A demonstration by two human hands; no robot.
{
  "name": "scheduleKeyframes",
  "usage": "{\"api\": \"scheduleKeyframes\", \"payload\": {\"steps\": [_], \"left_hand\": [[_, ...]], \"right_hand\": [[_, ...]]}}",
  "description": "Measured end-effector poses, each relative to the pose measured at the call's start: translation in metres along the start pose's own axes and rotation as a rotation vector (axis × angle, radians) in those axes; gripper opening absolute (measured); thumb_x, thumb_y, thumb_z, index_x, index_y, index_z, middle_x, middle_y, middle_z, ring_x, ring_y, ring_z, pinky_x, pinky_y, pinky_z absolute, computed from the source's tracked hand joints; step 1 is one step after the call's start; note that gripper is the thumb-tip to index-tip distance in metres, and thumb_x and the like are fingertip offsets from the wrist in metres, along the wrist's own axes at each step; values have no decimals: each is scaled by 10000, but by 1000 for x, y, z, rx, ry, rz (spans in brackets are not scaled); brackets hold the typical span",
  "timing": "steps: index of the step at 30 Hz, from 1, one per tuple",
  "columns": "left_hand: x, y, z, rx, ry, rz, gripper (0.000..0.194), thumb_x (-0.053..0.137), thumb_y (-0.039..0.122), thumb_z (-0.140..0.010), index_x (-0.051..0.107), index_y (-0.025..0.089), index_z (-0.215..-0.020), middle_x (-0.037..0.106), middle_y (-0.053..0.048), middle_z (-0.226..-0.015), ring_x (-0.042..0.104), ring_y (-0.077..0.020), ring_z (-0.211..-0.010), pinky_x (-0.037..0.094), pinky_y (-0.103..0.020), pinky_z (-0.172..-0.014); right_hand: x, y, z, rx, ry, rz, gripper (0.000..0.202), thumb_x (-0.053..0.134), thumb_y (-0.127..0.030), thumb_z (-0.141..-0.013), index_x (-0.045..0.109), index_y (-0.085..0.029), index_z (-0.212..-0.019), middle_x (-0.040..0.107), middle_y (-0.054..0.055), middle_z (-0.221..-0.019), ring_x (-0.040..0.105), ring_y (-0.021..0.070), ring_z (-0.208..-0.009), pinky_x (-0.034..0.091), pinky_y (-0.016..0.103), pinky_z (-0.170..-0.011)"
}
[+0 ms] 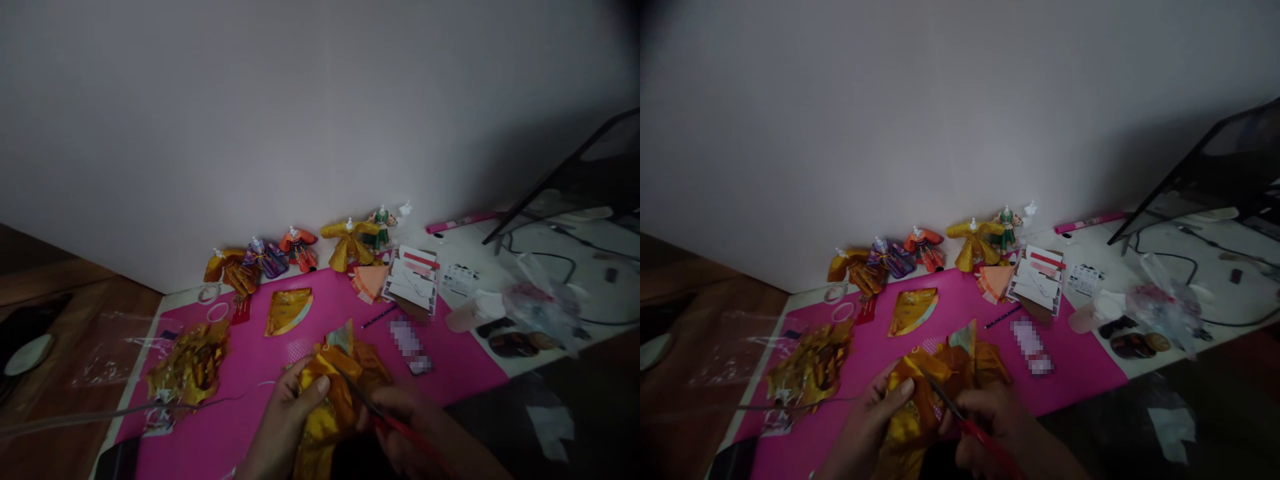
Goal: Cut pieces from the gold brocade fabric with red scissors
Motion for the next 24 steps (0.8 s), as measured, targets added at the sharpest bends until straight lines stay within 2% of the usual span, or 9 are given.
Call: {"api": "scheduleKeyframes", "payload": {"steps": [4, 6, 11, 16, 19, 24], "left_hand": [[0, 1, 1, 2, 5, -18, 353, 829, 356, -722, 742, 191, -1022, 772, -37, -742, 719, -209, -695, 544, -294, -679], [0, 2, 2, 12, 13, -26, 351, 827, 369, -724, 746, 184, -1012, 774, -46, -749, 721, -224, -722, 544, -304, -690], [4, 4, 1, 24, -34, 4, 337, 831, 364, -724, 749, 193, -1003, 773, -42, -744, 722, -233, -747, 542, -317, -717], [5, 1, 1, 9, -52, 28, 287, 823, 343, -742, 755, 202, -983, 775, -40, -764, 716, -217, -749, 542, -317, -735], [3, 2, 2, 7, -11, 4, 264, 841, 353, -720, 765, 205, -924, 782, -42, -823, 711, -193, -727, 546, -311, -748], [1, 7, 1, 24, 16, -55, 268, 856, 378, -695, 769, 200, -874, 779, -45, -837, 701, -180, -702, 548, -313, -758]], "right_hand": [[4, 6, -2, 62, -37, -47, 528, 679, -684, -769, 694, -183, -935, 489, -48, -566, 424, 87, -487, 289, 194, -449], [2, 5, -3, 41, -16, -17, 527, 672, -683, -777, 695, -179, -930, 501, -41, -589, 430, 89, -513, 302, 203, -480], [3, -1, -5, 10, -36, 11, 666, 584, -806, -752, 681, -164, -899, 480, -39, -575, 420, 95, -513, 296, 219, -497], [5, -11, 2, -60, -24, -13, 627, 506, -770, -844, 643, -173, -977, 480, -22, -634, 417, 99, -530, 330, 220, -493], [4, -18, 5, -96, 13, -7, 634, 502, -784, -835, 638, -176, -948, 464, -23, -642, 403, 95, -527, 332, 216, -482], [6, -10, 0, 36, -38, -59, 633, 579, -798, -756, 637, -176, -859, 475, -41, -598, 408, 76, -483, 299, 181, -428]]}}
Point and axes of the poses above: each hand's wrist, its own z-axis away from the middle knuckle, its own x-axis out of the palm, y = z × x, the point moved 8 cm from there along -z, towards the middle knuckle
